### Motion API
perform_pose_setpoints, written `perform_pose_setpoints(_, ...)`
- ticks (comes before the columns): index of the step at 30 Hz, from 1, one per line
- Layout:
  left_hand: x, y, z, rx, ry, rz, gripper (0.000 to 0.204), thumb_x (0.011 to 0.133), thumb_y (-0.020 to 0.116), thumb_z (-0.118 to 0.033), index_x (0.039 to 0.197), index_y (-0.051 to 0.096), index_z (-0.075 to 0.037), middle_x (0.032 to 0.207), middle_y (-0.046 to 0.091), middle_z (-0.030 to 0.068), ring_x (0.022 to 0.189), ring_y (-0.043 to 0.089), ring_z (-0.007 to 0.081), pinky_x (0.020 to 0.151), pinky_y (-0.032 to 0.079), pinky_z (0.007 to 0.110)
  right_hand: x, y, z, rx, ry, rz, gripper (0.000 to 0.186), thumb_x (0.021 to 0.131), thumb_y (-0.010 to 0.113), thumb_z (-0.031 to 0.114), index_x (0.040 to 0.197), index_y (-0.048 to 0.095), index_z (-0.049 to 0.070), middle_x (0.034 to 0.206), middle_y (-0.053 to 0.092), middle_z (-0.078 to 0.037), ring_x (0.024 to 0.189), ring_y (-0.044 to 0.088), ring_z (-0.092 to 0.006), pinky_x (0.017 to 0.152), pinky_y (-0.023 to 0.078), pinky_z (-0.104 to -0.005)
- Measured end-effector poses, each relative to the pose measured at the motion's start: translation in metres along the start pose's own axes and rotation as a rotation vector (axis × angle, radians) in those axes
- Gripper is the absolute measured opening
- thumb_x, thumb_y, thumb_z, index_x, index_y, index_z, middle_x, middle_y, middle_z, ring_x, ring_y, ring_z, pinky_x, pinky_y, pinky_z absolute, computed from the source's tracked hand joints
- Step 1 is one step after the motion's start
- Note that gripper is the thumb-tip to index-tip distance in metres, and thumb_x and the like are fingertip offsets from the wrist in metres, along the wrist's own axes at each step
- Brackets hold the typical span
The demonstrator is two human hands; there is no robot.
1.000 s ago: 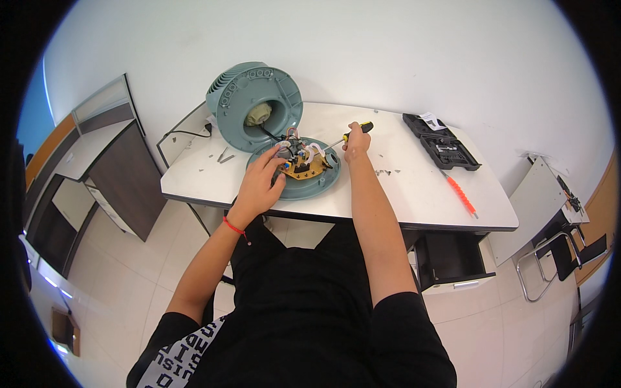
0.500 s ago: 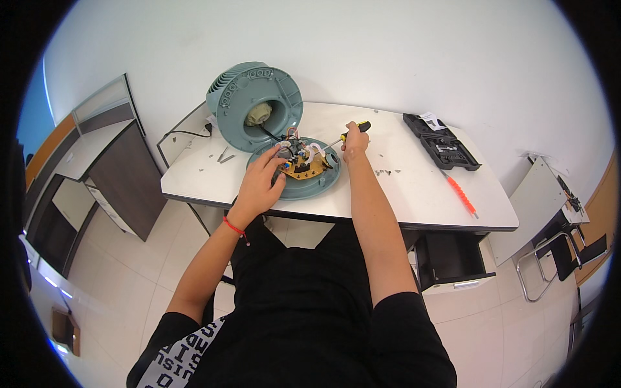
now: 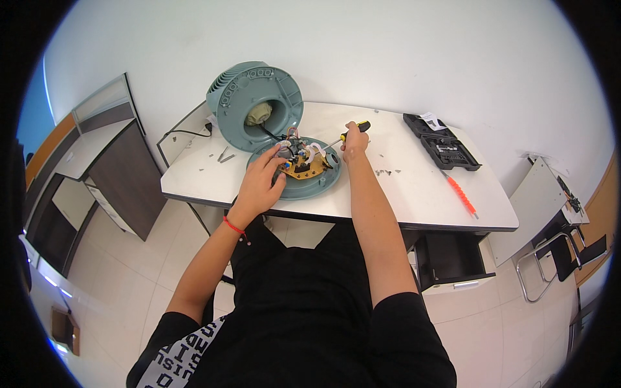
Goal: The person disassembles a teal-colored fan on a white table, using a screwdriver to remove screws and detach the internal circuit board. The person manipulates wires and components within the fan's base, then reattaches the circuit board and secures it with screws.
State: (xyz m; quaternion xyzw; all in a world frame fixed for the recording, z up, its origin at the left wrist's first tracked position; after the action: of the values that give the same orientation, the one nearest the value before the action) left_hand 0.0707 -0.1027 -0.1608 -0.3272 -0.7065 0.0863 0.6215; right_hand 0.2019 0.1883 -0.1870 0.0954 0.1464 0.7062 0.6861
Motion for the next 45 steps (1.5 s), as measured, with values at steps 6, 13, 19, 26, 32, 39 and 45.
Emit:
perform_pose_setpoints(6,0.001,-0.001,-0.002,-0.011,-0.032,0.029,0.031,0.082,0.06,-0.013,0.111,0.06,-0.001,0.138,0.052,0.0194,0.113,0.056,0.037,0.098,0.042,0.044,0.001,0.0,-0.001,0.003,0.014,-0.006,0.025,0.081,0.065,0.025,0.078,0.048,0.007,0.06,0.048,-0.005,0.043,0.041,-0.0129,0.038,0.035,-0.0291)
perform_pose_setpoints(13,0.0,-0.001,-0.002,-0.006,-0.034,0.03,0.032,0.082,0.059,-0.012,0.112,0.061,-0.001,0.139,0.051,0.0187,0.114,0.056,0.0372,0.099,0.042,0.044,-0.001,-0.001,0.0,0.001,0.007,-0.005,0.025,0.081,0.065,0.026,0.078,0.048,0.008,0.06,0.049,-0.005,0.043,0.042,-0.0127,0.038,0.036,-0.0291)
perform_pose_setpoints(19,0.001,0.0,0.0,0.0,-0.021,0.013,0.031,0.082,0.061,-0.016,0.11,0.061,-0.002,0.136,0.052,0.0191,0.113,0.057,0.036,0.097,0.042,0.045,0.003,0.001,-0.001,0.035,-0.023,0.041,0.026,0.081,0.066,0.027,0.079,0.049,0.009,0.061,0.048,-0.005,0.043,0.041,-0.0125,0.038,0.034,-0.0287)
perform_pose_setpoints(26,-0.003,-0.002,0.001,-0.003,-0.045,0.035,0.035,0.084,0.058,-0.013,0.117,0.059,-0.001,0.141,0.049,0.0182,0.116,0.054,0.0378,0.101,0.041,0.044,0.011,0.007,-0.003,0.241,0.133,0.557,0.028,0.085,0.068,0.029,0.081,0.047,0.01,0.063,0.049,-0.002,0.041,0.036,-0.0084,0.035,0.026,-0.0244)
perform_pose_setpoints(32,-0.008,0.0,-0.007,0.035,-0.068,-0.011,0.044,0.086,0.055,-0.015,0.129,0.054,-0.002,0.145,0.045,0.017,0.124,0.05,0.0366,0.106,0.038,0.045,0.01,-0.004,0.008,0.28,0.376,0.893,0.016,0.087,0.069,0.017,0.091,0.061,0.004,0.074,0.056,-0.006,0.059,0.049,-0.0117,0.054,0.043,-0.0253)
perform_pose_setpoints(39,-0.019,-0.003,-0.019,0.193,-0.104,-0.009,0.051,0.086,0.054,-0.018,0.134,0.051,-0.002,0.145,0.045,0.0197,0.131,0.045,0.0355,0.11,0.034,0.045,0.001,-0.003,0.004,0.228,0.326,0.791,0.018,0.087,0.071,0.017,0.095,0.063,0.003,0.08,0.06,-0.005,0.063,0.051,-0.0116,0.061,0.047,-0.0262)
perform_pose_setpoints(45,-0.026,-0.004,-0.029,0.241,-0.012,-0.021,0.05,0.087,0.053,-0.016,0.136,0.049,-0.004,0.147,0.044,0.0179,0.123,0.051,0.0347,0.105,0.038,0.045,0.021,0.003,0.004,0.028,0.071,0.504,0.021,0.084,0.07,0.014,0.087,0.052,0.005,0.069,0.053,-0.005,0.048,0.045,-0.012,0.046,0.043,-0.0299)
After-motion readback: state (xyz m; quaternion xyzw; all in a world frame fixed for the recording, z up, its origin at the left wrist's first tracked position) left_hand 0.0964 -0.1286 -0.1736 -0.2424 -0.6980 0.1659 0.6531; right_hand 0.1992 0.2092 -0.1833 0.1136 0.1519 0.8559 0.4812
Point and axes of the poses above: each hand's wrist, its own x-axis towards the middle knuckle, its own y-axis out of the palm, z = x × y, the point moved 5 cm from there along x, towards the middle knuckle
